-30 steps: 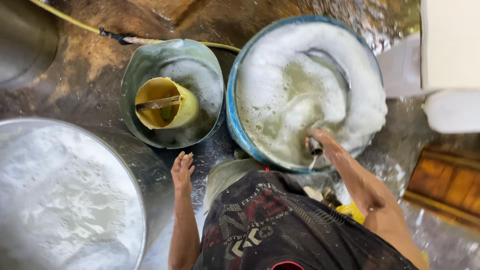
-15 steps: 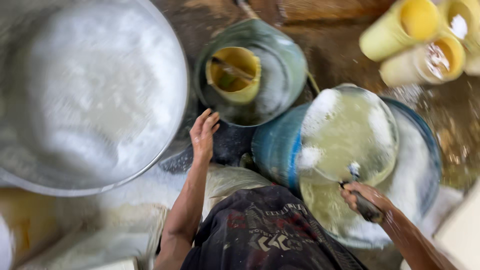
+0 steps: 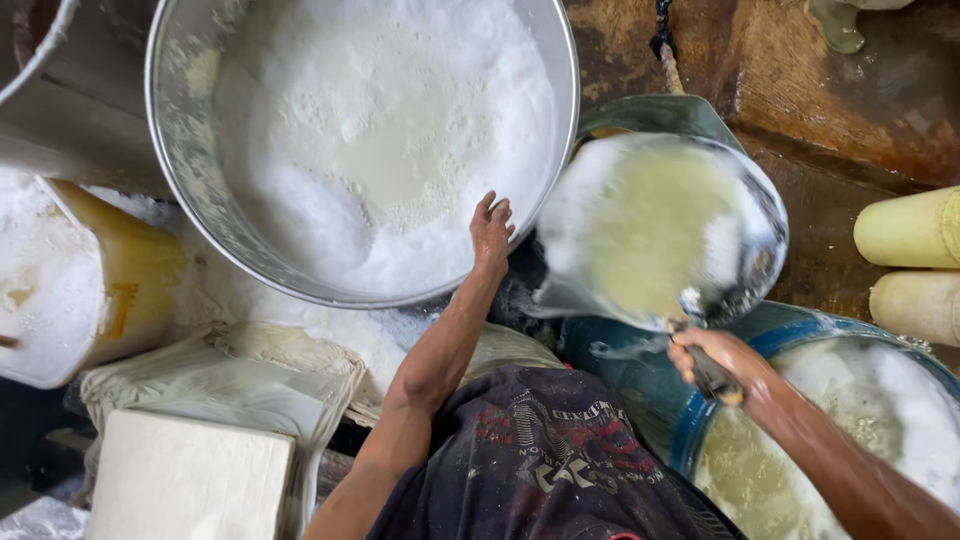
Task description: The person uses a metal ladle to repeatedly scoop foam and liquid from a large basin of soy milk, pouring the skimmings into a bucket beside them, and moves between basins to skim more foam.
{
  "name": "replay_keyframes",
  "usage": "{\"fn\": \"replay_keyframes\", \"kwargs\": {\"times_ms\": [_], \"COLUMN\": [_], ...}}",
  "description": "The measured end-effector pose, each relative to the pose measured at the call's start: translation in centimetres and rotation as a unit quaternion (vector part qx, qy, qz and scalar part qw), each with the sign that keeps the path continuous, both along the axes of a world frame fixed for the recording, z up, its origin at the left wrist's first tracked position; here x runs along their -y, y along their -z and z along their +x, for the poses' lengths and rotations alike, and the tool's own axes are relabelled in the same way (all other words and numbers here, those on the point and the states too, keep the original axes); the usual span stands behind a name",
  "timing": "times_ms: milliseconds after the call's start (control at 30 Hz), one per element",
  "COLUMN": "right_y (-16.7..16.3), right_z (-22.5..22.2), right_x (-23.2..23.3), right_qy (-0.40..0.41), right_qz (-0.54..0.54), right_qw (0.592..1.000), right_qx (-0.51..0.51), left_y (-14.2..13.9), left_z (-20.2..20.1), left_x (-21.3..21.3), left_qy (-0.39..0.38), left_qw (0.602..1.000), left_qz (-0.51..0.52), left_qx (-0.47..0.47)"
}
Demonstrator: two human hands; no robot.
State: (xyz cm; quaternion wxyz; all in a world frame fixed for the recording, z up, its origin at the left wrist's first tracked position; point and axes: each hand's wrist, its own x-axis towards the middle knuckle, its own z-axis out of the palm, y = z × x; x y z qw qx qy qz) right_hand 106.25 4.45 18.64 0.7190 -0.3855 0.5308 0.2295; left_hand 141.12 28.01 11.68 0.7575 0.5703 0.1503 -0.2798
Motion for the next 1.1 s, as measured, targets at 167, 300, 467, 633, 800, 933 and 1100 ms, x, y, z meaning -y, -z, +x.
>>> {"fn": "replay_keyframes", "kwargs": {"times_ms": [167, 300, 467, 633, 800, 933, 1100], "right_y": [1.5, 0.4, -4.1, -2.7, 2.5, 4.6, 7.6], "right_z": [11.9, 16.7, 13.1, 2.8, -16.9, -30.2, -35.3], "right_x": [-1.0, -1.2, -1.1, 0.0, 0.0, -2.7, -7.2], "right_qy": [-0.07, 0.061, 0.161, 0.333, 0.381, 0.38, 0.322], "right_qz": [-0.143, -0.202, -0.36, -0.503, -0.594, -0.673, -0.593], "right_qw": [0.986, 0.967, 0.85, 0.713, 0.681, 0.614, 0.647], "right_qx": [0.054, 0.144, 0.35, 0.358, 0.196, -0.158, -0.356], "left_y": [-0.3, -1.5, -2.5, -2.8, -2.2, -0.1, 2.5], "left_z": [4.9, 7.8, 8.3, 3.1, -5.4, -12.5, -19.9], "left_x": [0.3, 1.0, 3.7, 8.3, 12.9, 15.2, 15.9], "left_qy": [-0.063, -0.105, -0.045, 0.042, 0.178, 0.313, 0.444], "left_qw": [0.995, 0.982, 0.993, 0.998, 0.976, 0.942, 0.895], "left_qz": [-0.044, -0.129, -0.092, -0.036, -0.078, -0.067, 0.015], "left_qx": [-0.061, -0.09, -0.052, 0.028, 0.101, 0.1, 0.032]}}
